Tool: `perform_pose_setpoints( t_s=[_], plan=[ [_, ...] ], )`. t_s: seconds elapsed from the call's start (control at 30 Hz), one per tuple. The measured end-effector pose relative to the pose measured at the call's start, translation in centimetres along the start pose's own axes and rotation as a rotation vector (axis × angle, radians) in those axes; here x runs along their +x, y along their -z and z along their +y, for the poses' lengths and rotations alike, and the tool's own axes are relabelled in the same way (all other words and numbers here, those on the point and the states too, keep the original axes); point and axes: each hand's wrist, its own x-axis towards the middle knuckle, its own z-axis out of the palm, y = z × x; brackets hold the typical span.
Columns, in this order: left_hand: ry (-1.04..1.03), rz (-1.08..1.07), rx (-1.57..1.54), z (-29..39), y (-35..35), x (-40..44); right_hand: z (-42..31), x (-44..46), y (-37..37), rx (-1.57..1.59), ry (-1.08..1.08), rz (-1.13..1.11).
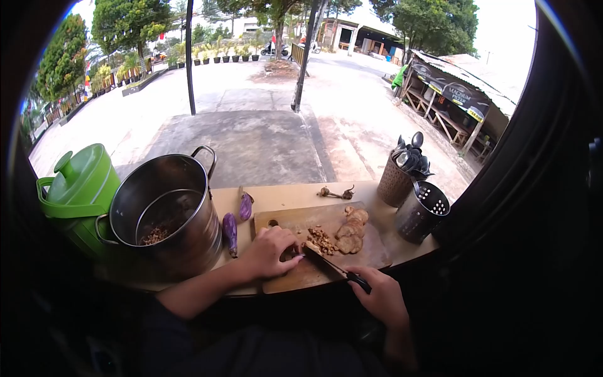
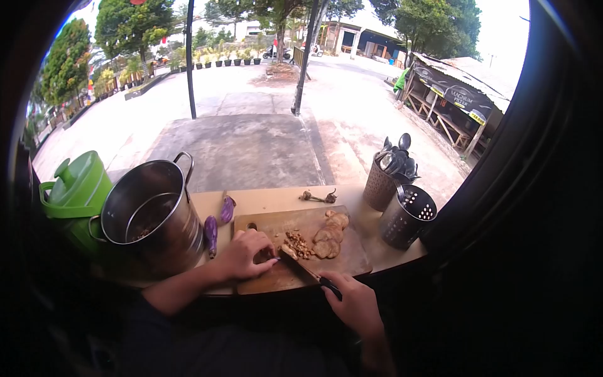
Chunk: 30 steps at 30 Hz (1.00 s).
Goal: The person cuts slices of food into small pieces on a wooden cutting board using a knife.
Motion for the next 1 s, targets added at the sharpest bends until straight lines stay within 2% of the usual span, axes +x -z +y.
perform_pose_setpoints(
  t_s=[0.07, 0.17, 0.3, 0.53, 0.63, 1.0],
  plan=[
    [0.074, -0.01, -0.028, -0.1, 0.2, 0.1, -0.3, 0.1, -0.7, 0.157, -0.054, 0.052],
    [0.113, 0.048, -0.034, 0.0, 0.1, 0.0, 0.1, 0.3, -1.6, 0.085, -0.181, -0.007],
    [0.112, 0.044, -0.017, 0.0, 0.1, -0.1, 1.3, 0.6, -2.7, 0.17, -0.156, 0.032],
    [0.158, 0.123, 0.01, 0.0, -0.6, 0.1, 2.0, 2.0, -2.5, 0.132, -0.143, -0.003],
    [0.17, 0.169, 0.022, -0.6, -0.9, 0.3, 2.2, 3.1, -2.8, 0.141, -0.051, 0.036],
    [0.196, 0.248, 0.027, -1.2, -1.8, 0.6, 3.1, 5.5, -2.0, 0.168, -0.042, -0.085]
  ],
)
